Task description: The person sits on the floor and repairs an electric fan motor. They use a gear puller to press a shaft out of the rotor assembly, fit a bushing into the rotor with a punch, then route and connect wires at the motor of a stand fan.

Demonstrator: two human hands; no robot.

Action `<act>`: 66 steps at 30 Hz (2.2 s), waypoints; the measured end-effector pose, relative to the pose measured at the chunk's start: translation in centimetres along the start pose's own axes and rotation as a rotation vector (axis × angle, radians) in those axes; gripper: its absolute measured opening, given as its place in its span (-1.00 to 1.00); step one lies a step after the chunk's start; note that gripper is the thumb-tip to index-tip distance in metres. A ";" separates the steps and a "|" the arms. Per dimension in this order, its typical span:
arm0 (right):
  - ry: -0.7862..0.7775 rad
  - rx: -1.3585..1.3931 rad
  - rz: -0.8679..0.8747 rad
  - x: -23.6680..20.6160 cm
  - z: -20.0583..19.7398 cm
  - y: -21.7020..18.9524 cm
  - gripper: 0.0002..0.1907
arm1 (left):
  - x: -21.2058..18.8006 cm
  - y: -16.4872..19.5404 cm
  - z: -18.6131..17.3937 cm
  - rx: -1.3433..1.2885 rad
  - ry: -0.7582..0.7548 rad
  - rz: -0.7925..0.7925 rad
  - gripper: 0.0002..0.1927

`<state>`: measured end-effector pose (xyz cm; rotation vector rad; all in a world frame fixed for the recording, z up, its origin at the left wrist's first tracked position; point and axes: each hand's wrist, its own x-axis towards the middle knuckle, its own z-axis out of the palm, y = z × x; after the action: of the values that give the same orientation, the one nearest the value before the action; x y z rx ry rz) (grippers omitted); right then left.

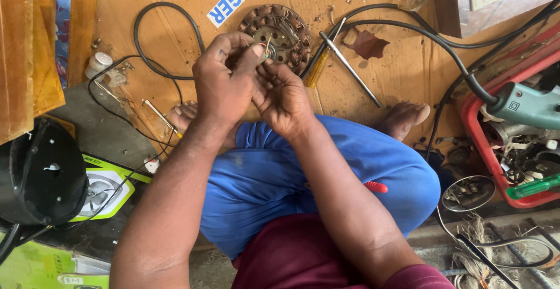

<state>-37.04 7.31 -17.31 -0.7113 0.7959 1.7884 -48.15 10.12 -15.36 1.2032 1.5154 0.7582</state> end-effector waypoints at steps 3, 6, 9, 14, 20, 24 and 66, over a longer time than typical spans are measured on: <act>0.062 -0.318 -0.263 -0.6 -0.7 0.2 -0.83 | 0.0 0.3 -0.1 -0.039 0.004 -0.075 -0.88; 0.064 -0.540 -0.490 -1.3 -1.5 0.6 -0.83 | 0.1 0.3 -0.1 -0.084 0.034 -0.100 -0.84; 0.038 -0.664 -0.515 -1.7 -2.0 0.8 -0.73 | 0.2 0.1 -0.3 -0.050 0.047 -0.124 -0.80; -0.080 -0.861 -0.644 -1.5 -2.5 0.9 -0.62 | 0.1 -0.5 -0.4 -0.081 0.029 -0.098 -0.81; -0.017 -1.049 -0.728 -1.4 -2.8 1.4 -0.61 | -0.2 -1.0 0.1 -0.143 0.035 -0.061 -0.82; 0.024 -1.289 -0.797 -1.7 -3.3 1.6 -0.48 | -0.2 -1.0 0.1 -0.056 0.026 0.013 -0.87; 0.663 -2.070 -0.750 -2.4 -1.8 -8.9 -0.73 | -0.3 1.1 1.6 0.200 0.050 0.124 -0.85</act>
<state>-27.70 6.97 -18.29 -2.4528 -1.2693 1.0240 -46.25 10.00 -14.72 1.4466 1.5982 0.7357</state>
